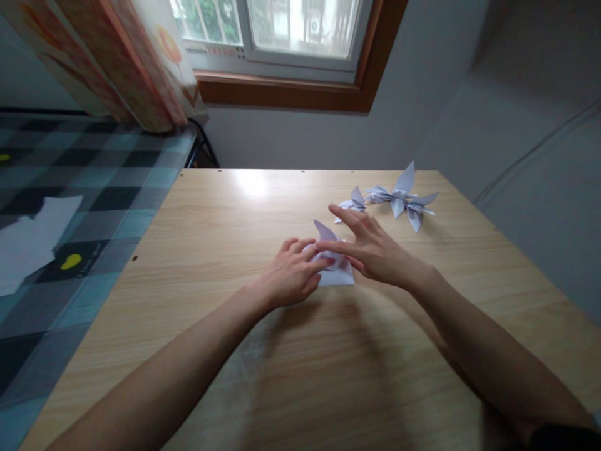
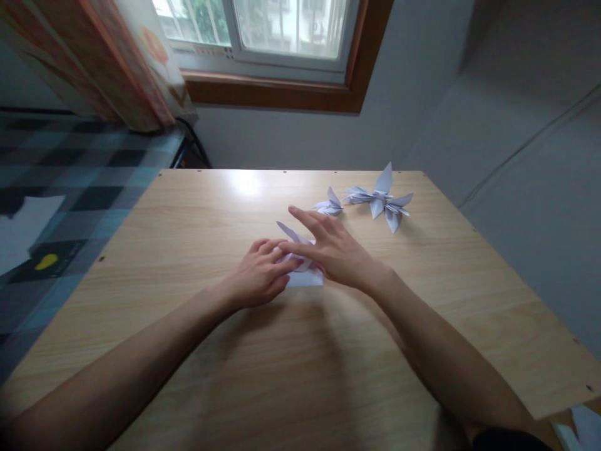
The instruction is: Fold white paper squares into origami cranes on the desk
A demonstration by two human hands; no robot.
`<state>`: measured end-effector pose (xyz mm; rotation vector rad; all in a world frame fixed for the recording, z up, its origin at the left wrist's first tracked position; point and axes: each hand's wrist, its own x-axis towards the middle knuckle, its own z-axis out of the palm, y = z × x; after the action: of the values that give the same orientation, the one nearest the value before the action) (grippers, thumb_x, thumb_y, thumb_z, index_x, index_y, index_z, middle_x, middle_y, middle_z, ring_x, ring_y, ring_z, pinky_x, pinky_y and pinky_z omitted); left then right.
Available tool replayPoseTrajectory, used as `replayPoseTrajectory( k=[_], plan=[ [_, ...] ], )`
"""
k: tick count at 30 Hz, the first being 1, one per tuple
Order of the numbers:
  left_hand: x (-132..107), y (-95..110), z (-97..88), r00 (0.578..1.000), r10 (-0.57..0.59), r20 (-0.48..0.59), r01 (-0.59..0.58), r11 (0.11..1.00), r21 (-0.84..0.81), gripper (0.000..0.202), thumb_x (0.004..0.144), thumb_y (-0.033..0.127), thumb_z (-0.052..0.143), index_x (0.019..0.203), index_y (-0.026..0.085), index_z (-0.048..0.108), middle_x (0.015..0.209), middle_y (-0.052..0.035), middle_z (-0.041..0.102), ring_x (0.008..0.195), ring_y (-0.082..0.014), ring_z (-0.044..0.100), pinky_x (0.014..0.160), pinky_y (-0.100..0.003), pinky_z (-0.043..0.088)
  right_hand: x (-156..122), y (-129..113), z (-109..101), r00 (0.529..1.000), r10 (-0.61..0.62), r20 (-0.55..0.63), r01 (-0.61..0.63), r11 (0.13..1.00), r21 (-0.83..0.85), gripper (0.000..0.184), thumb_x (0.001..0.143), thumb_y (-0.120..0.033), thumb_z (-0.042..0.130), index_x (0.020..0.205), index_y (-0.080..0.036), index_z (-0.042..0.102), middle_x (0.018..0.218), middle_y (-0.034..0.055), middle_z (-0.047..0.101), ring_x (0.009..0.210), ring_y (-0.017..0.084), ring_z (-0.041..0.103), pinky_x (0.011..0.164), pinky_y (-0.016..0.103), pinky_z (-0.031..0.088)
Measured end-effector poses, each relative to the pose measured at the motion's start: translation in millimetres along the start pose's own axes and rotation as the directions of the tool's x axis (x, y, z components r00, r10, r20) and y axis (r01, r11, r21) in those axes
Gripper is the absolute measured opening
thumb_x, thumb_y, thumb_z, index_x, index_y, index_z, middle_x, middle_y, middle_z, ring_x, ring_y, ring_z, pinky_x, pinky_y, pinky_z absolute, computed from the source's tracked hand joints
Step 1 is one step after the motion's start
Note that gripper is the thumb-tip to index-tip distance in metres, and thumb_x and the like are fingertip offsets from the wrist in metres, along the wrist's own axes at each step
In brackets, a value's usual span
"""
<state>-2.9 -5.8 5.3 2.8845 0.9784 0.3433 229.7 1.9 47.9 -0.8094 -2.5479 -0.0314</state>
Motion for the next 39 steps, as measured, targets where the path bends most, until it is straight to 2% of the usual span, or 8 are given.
replayPoseTrajectory(
  k=[5,8,10,15,19,24,29,39],
  plan=[
    [-2,-3,2.3,1.000,0.020,-0.007,-0.021,0.997,-0.068,0.044,0.091,0.024,0.050,0.135,0.020,0.053,0.136,-0.0107,0.061,0.132,-0.0299,0.048,0.108,-0.049,0.034,25,-3,-29,0.966,-0.003,0.257,0.073,0.962,-0.264,0.024,0.086,-0.013,0.070,0.107,-0.024,0.074,0.157,0.0114,0.039,0.146,0.036,0.031,0.115,0.059,0.029],
    [-2,-5,3.0,1.000,-0.011,-0.012,0.010,0.995,-0.103,0.039,0.090,0.025,0.054,0.128,0.016,0.054,0.126,-0.0127,0.066,0.127,-0.0271,0.053,0.107,-0.044,0.038,38,0,-38,0.926,0.020,0.376,0.126,0.924,-0.360,0.008,0.084,-0.021,0.075,0.091,-0.022,0.078,0.153,0.0101,0.046,0.145,0.036,0.032,0.115,0.056,0.027],
    [-2,-4,2.3,1.000,-0.010,-0.014,0.009,0.994,-0.106,0.030,0.091,0.024,0.053,0.119,0.017,0.057,0.121,-0.0113,0.068,0.124,-0.0258,0.056,0.105,-0.043,0.040,43,1,-40,0.903,0.033,0.428,0.153,0.906,-0.394,0.006,0.084,-0.026,0.075,0.086,-0.022,0.079,0.149,0.0091,0.051,0.144,0.035,0.034,0.114,0.054,0.027],
    [-1,-2,0.1,1.000,-0.002,-0.022,0.000,0.996,-0.090,0.013,0.091,0.021,0.052,0.103,0.018,0.058,0.120,-0.0090,0.068,0.120,-0.0254,0.057,0.103,-0.043,0.042,51,3,-37,0.870,0.099,0.482,0.141,0.889,-0.436,0.011,0.086,-0.031,0.074,0.083,-0.022,0.080,0.137,0.0107,0.062,0.138,0.035,0.040,0.109,0.051,0.028],
    [-2,-3,2.1,0.998,0.044,-0.032,-0.047,0.996,-0.074,0.019,0.094,0.023,0.051,0.110,0.019,0.060,0.127,-0.0071,0.066,0.121,-0.0264,0.056,0.103,-0.043,0.041,59,10,-40,0.835,0.116,0.538,0.140,0.900,-0.412,0.005,0.081,-0.028,0.078,0.084,-0.024,0.079,0.126,0.0072,0.068,0.125,0.031,0.049,0.102,0.044,0.028],
    [-3,-5,5.7,0.997,0.069,-0.043,-0.071,0.996,-0.054,0.026,0.098,0.026,0.046,0.120,0.024,0.062,0.131,-0.0051,0.064,0.121,-0.0262,0.054,0.103,-0.044,0.039,73,13,-42,0.801,0.115,0.588,0.152,0.910,-0.386,0.007,0.086,-0.026,0.073,0.086,-0.022,0.078,0.117,0.0068,0.069,0.112,0.026,0.053,0.095,0.040,0.027],
    [-3,-3,6.0,0.997,0.072,-0.032,-0.073,0.997,-0.008,0.036,0.100,0.027,0.044,0.134,0.029,0.055,0.135,-0.0045,0.061,0.124,-0.0263,0.052,0.105,-0.044,0.036,79,8,-36,0.769,0.121,0.627,0.164,0.912,-0.377,0.011,0.086,-0.029,0.072,0.088,-0.020,0.078,0.116,0.0087,0.068,0.109,0.026,0.052,0.091,0.039,0.027],
    [-4,-2,4.6,0.995,0.098,-0.002,-0.098,0.993,0.071,0.041,0.099,0.028,0.045,0.138,0.034,0.052,0.135,-0.0074,0.058,0.120,-0.0280,0.051,0.102,-0.045,0.036,77,4,-31,0.718,0.124,0.685,0.241,0.879,-0.412,0.011,0.086,-0.027,0.070,0.087,-0.018,0.076,0.110,0.0086,0.069,0.105,0.027,0.055,0.088,0.040,0.032]
  ],
)
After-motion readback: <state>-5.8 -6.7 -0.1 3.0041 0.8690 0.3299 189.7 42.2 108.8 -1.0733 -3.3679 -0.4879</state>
